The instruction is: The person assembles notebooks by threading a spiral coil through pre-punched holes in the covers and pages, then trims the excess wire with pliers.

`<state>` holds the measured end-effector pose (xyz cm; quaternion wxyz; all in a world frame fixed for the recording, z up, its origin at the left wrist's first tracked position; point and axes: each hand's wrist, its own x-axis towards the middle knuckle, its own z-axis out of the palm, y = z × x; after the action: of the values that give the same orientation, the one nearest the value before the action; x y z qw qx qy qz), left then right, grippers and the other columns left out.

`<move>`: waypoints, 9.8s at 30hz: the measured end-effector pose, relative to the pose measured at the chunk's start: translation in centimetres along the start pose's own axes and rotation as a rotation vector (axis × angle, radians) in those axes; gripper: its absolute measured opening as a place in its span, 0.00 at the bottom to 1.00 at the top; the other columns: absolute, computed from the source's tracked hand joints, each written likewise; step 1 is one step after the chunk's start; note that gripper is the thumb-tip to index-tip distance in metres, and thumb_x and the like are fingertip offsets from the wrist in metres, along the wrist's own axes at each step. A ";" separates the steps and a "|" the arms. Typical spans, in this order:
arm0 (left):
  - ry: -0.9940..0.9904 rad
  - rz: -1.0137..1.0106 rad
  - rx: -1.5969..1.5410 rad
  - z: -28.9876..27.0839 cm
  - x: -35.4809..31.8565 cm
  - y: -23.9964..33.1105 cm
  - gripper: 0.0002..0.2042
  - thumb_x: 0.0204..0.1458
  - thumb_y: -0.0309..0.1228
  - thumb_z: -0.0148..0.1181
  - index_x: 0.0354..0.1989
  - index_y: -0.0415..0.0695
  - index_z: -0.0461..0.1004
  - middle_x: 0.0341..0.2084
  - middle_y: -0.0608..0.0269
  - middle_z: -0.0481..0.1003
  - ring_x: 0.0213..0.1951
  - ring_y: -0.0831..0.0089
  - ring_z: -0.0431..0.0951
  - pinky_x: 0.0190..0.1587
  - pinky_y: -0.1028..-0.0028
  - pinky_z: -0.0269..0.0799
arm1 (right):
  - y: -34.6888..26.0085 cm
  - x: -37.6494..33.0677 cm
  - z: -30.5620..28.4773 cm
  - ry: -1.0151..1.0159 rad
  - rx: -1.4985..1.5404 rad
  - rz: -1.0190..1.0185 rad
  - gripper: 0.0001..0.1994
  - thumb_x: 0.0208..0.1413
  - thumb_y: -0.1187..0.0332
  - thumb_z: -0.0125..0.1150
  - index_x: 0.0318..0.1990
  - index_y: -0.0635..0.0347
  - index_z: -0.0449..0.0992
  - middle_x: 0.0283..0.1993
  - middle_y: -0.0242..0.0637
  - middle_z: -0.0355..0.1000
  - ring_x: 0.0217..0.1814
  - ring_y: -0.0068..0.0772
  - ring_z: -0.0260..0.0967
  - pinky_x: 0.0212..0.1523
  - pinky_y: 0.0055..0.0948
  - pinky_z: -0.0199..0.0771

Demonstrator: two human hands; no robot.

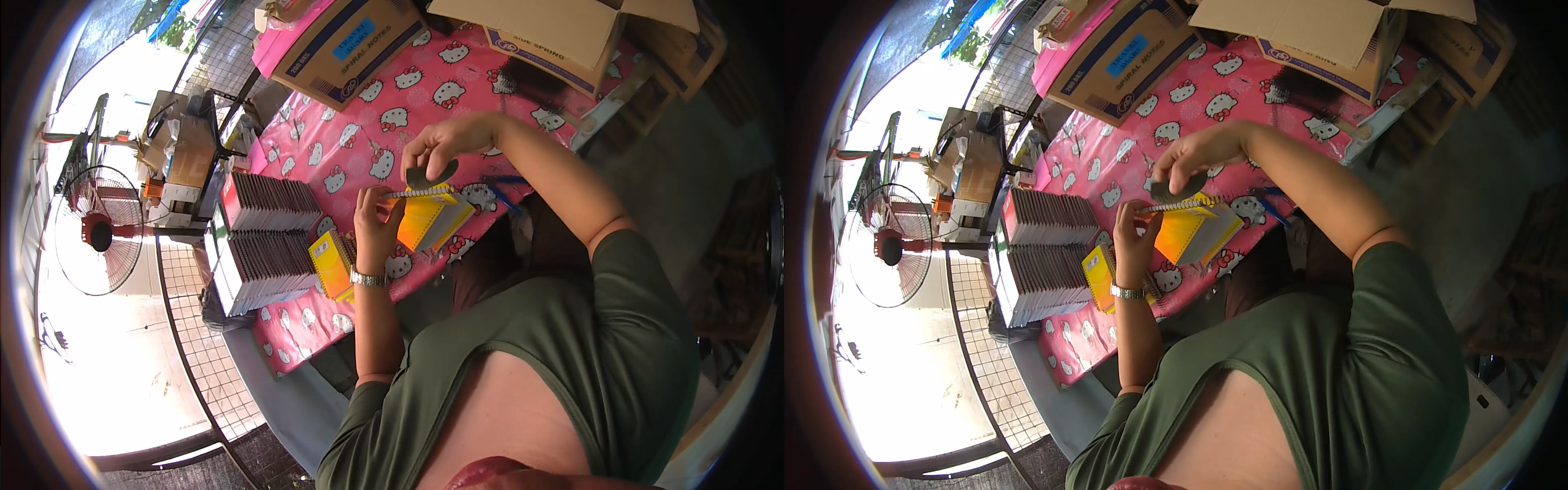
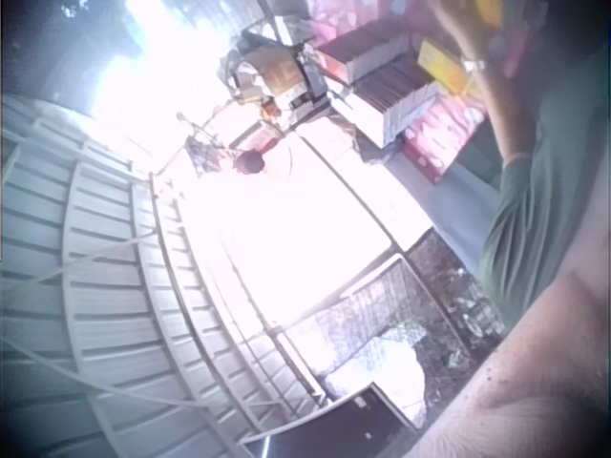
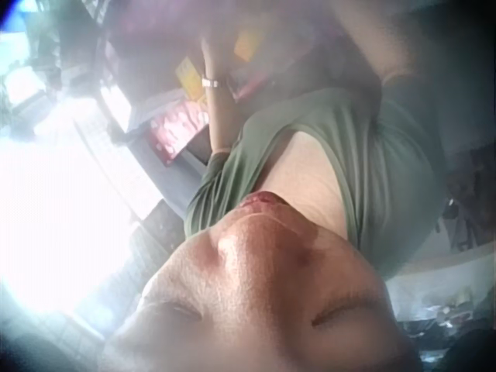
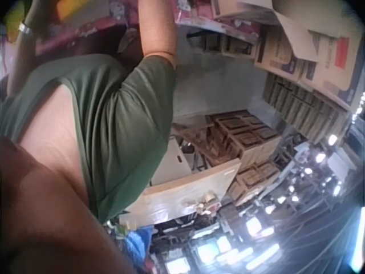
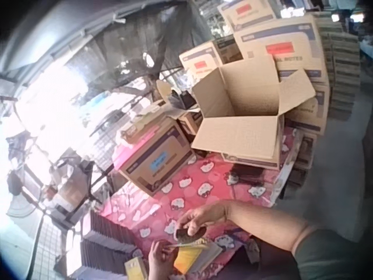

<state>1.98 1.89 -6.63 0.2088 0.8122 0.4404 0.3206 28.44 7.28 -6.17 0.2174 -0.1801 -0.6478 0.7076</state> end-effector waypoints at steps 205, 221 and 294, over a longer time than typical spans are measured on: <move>-0.062 -0.104 -0.033 -0.6 -1.4 -0.3 0.11 0.52 0.25 0.64 0.42 0.37 0.73 0.30 0.57 0.77 0.30 0.69 0.81 0.35 0.72 0.74 | -1.3 1.7 1.1 0.033 -0.205 0.108 0.22 0.49 0.61 0.70 0.50 0.61 0.77 0.49 0.35 0.75 0.50 0.27 0.72 0.51 0.28 0.72; -0.052 -0.209 -0.096 -0.6 -1.3 -1.2 0.09 0.54 0.24 0.65 0.40 0.36 0.73 0.29 0.62 0.79 0.31 0.77 0.80 0.36 0.77 0.74 | 5.5 0.2 -3.5 0.370 -0.719 0.296 0.22 0.46 0.56 0.72 0.48 0.56 0.80 0.44 0.35 0.78 0.47 0.35 0.75 0.49 0.32 0.73; 0.532 -0.680 0.717 -8.4 -14.4 -6.6 0.15 0.48 0.29 0.65 0.44 0.41 0.77 0.45 0.52 0.75 0.44 0.53 0.76 0.48 0.58 0.72 | 17.7 9.5 -4.9 0.769 -0.926 0.034 0.12 0.52 0.60 0.67 0.40 0.53 0.79 0.37 0.40 0.74 0.44 0.44 0.74 0.47 0.39 0.74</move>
<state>-13.58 -6.42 -9.66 -0.1071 0.5358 0.7963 0.2594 21.74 15.32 -23.99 0.3239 -0.5093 -0.7606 0.2392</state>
